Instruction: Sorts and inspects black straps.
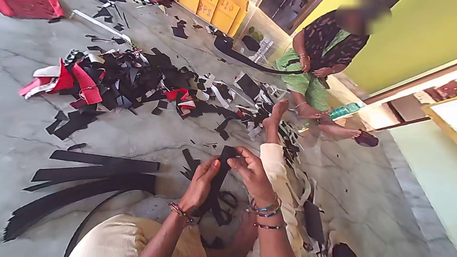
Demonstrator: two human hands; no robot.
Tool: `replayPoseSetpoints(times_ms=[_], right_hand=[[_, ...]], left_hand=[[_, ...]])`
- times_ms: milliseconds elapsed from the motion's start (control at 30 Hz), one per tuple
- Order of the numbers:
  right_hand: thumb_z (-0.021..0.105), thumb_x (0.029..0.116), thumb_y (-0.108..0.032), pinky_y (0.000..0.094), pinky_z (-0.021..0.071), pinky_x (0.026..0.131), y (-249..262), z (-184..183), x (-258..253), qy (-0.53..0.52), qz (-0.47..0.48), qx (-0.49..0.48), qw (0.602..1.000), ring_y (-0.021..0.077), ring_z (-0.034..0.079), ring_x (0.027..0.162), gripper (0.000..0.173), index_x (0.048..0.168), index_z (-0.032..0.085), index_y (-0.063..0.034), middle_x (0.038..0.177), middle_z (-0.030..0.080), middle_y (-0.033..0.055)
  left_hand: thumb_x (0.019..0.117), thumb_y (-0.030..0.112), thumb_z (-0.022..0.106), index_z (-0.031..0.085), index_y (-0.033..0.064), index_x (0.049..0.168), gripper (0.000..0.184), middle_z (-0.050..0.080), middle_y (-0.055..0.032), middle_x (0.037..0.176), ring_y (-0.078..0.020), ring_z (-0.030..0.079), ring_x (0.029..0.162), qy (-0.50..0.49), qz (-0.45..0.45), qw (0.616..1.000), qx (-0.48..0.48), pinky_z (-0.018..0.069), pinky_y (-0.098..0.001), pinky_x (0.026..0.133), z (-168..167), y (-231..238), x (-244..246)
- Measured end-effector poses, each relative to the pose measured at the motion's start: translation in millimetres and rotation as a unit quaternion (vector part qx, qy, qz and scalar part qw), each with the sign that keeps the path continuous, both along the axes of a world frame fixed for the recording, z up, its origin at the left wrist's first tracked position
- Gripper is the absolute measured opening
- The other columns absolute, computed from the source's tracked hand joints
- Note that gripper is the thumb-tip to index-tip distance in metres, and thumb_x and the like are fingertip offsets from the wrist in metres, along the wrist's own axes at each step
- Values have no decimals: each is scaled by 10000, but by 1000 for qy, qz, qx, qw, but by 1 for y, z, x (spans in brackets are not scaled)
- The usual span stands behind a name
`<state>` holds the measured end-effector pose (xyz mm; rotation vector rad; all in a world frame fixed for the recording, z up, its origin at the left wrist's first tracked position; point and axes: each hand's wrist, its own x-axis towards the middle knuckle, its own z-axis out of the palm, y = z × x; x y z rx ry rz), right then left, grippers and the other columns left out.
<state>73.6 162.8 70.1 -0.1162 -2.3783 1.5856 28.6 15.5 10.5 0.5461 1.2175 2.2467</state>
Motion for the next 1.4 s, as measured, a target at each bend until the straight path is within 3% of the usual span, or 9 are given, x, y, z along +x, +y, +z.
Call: replayPoseSetpoints(times_ms=[100, 267, 433, 533, 667, 867, 1133, 1267, 1400], right_hand=[[651, 934, -138, 191, 546, 841, -5, -5, 1, 35, -21, 87, 995, 29, 654, 937, 293, 1115, 636, 92, 1042, 686, 84], [721, 899, -162, 167, 553, 803, -15, -13, -2, 100, -37, 89, 990, 10, 650, 881, 288, 1059, 641, 64, 977, 677, 46], [720, 920, -158, 167, 570, 831, -21, -9, -2, 158, 4, 85, 984, -2, 665, 929, 582, 1352, 494, 161, 1081, 690, 65], [728, 921, -152, 174, 575, 864, -23, -13, 0, 185, -6, 91, 979, 16, 673, 955, 415, 1244, 649, 96, 1114, 697, 84], [776, 879, -140, 185, 591, 846, -24, -18, 0, 210, -29, 90, 973, 23, 688, 922, 342, 1150, 686, 49, 1049, 703, 48], [738, 913, -179, 174, 571, 869, -27, -14, 2, 173, -26, 100, 980, 14, 672, 977, 523, 1295, 587, 144, 1139, 687, 114], [657, 963, -162, 138, 528, 873, -24, -15, 1, 157, -11, 149, 976, 32, 638, 1024, 378, 1251, 672, 82, 1146, 678, 141], [632, 974, -145, 144, 522, 904, -26, -17, 2, 157, -24, 149, 976, 35, 639, 1037, 370, 1260, 664, 87, 1147, 678, 148], [630, 961, -129, 175, 528, 930, -28, -18, 3, 147, -44, 138, 978, 55, 660, 1056, 460, 1320, 577, 155, 1184, 676, 198]], left_hand=[[1082, 305, 407, 591, -12, 1223, 393, 685, 75, 1015, 29, 650, 956, 12, 2, 1000, 8, 550, -209, 904, 0, -2, -2], [1053, 104, 446, 587, 27, 1147, 187, 666, 109, 883, 29, 654, 829, 25, 9, 1000, 15, 563, -188, 811, 2, -4, -3], [1067, 88, 393, 610, 92, 1127, 226, 727, 78, 881, -43, 709, 792, -57, -80, 988, 119, 609, -238, 772, 1, -9, -8], [1064, 93, 400, 636, 122, 1113, 242, 738, 80, 901, -35, 711, 796, -66, -102, 983, 134, 607, -231, 769, 1, -12, -10], [1071, 88, 375, 655, 159, 1069, 288, 745, 96, 878, -16, 711, 791, -76, -119, 981, 135, 603, -219, 776, 2, -14, -9], [1065, 105, 399, 645, 127, 1117, 252, 747, 71, 908, -44, 716, 784, -86, -132, 978, 140, 613, -238, 759, -1, -12, -11], [1054, 75, 401, 606, 95, 1130, 219, 721, 78, 884, -38, 700, 763, -69, -119, 986, 94, 607, -226, 735, 0, -14, -14], [1055, 76, 438, 594, 30, 1136, 182, 672, 100, 863, 9, 662, 759, 33, -44, 998, 32, 583, -193, 741, -2, -10, -13], [1042, 102, 486, 627, -74, 1142, 247, 672, 23, 884, 37, 640, 798, 148, 67, 985, -52, 548, -159, 780, -4, -4, -9]])
